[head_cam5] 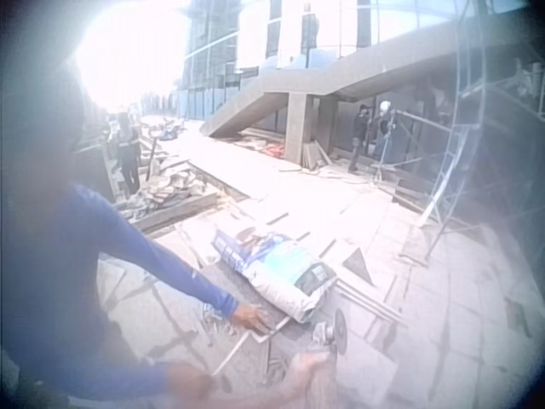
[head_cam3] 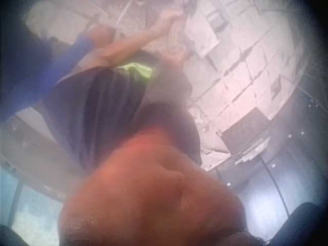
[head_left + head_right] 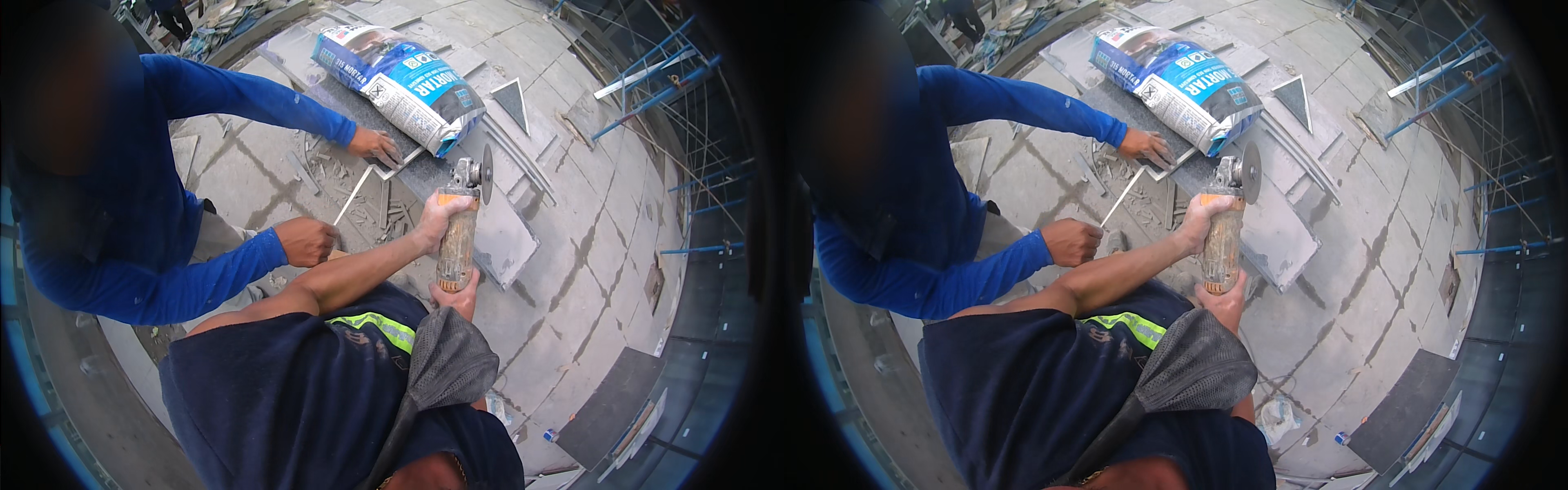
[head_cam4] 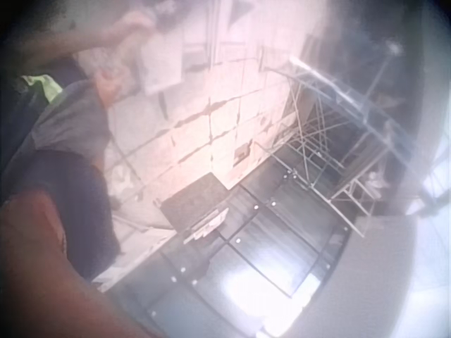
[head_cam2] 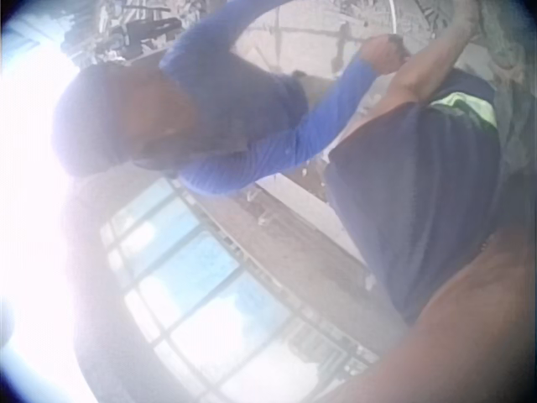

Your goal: The person uses an angle grinder to cut a rectangular tile on a rooftop construction site. They reposition the tile and continue cutting along marked lines, then hand the cut tile to a coworker and resume cutting another tile.

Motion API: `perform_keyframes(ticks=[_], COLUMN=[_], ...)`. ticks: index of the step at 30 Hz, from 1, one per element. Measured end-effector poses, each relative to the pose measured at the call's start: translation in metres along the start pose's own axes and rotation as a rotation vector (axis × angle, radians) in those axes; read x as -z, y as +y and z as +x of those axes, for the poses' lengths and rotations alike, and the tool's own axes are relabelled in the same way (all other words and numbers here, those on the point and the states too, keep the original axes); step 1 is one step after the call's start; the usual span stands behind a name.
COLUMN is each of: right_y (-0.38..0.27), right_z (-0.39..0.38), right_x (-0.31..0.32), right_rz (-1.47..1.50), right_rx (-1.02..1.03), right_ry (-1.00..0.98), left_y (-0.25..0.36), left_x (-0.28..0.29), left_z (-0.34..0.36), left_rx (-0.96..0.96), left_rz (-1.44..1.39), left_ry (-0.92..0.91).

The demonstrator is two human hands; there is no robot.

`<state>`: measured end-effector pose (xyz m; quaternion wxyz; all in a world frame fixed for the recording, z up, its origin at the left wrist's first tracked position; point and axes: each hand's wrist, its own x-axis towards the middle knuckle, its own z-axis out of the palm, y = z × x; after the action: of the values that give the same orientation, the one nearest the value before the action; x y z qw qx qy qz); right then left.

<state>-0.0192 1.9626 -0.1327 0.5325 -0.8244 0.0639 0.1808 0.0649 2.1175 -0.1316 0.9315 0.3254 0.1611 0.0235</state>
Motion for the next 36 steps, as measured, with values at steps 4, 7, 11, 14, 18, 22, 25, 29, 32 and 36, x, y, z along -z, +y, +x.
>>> perform_keyframes(ticks=[4,7,11,14,18,22,25,29,32,36], right_y=[0.002,0.000,-0.011,-0.017,-0.016,-0.006,-0.010,-0.010,-0.004,-0.010], right_z=[0.000,0.002,0.000,-0.001,0.000,0.005,0.002,0.003,0.006,0.006], right_x=[0.002,0.004,0.005,0.004,0.004,0.002,0.002,0.001,0.000,-0.002], right_rz=[-0.004,-0.004,0.007,0.016,-0.035,-0.078,-0.063,-0.084,-0.088,-0.096], right_rx=[0.044,0.070,0.034,0.030,0.061,0.087,0.075,0.076,0.100,0.093], right_ry=[0.004,-0.023,-0.052,-0.074,-0.063,-0.038,-0.047,-0.056,-0.059,-0.070], left_y=[-0.003,-0.001,0.002,0.006,0.006,0.005,0.007,0.008,0.008,0.014], left_x=[-0.002,-0.001,0.001,0.000,-0.002,0.001,0.006,0.006,0.010,0.010], left_z=[0.001,0.000,0.000,-0.002,-0.003,-0.001,-0.001,-0.003,-0.002,-0.004], left_rx=[-0.069,-0.015,-0.015,-0.047,-0.110,-0.110,-0.049,-0.053,-0.061,-0.083], left_rz=[0.010,-0.031,-0.063,-0.062,-0.041,-0.033,-0.082,-0.078,-0.085,-0.091], left_ry=[0.008,-0.010,-0.026,-0.006,0.025,-0.003,-0.052,-0.036,-0.047,-0.032])
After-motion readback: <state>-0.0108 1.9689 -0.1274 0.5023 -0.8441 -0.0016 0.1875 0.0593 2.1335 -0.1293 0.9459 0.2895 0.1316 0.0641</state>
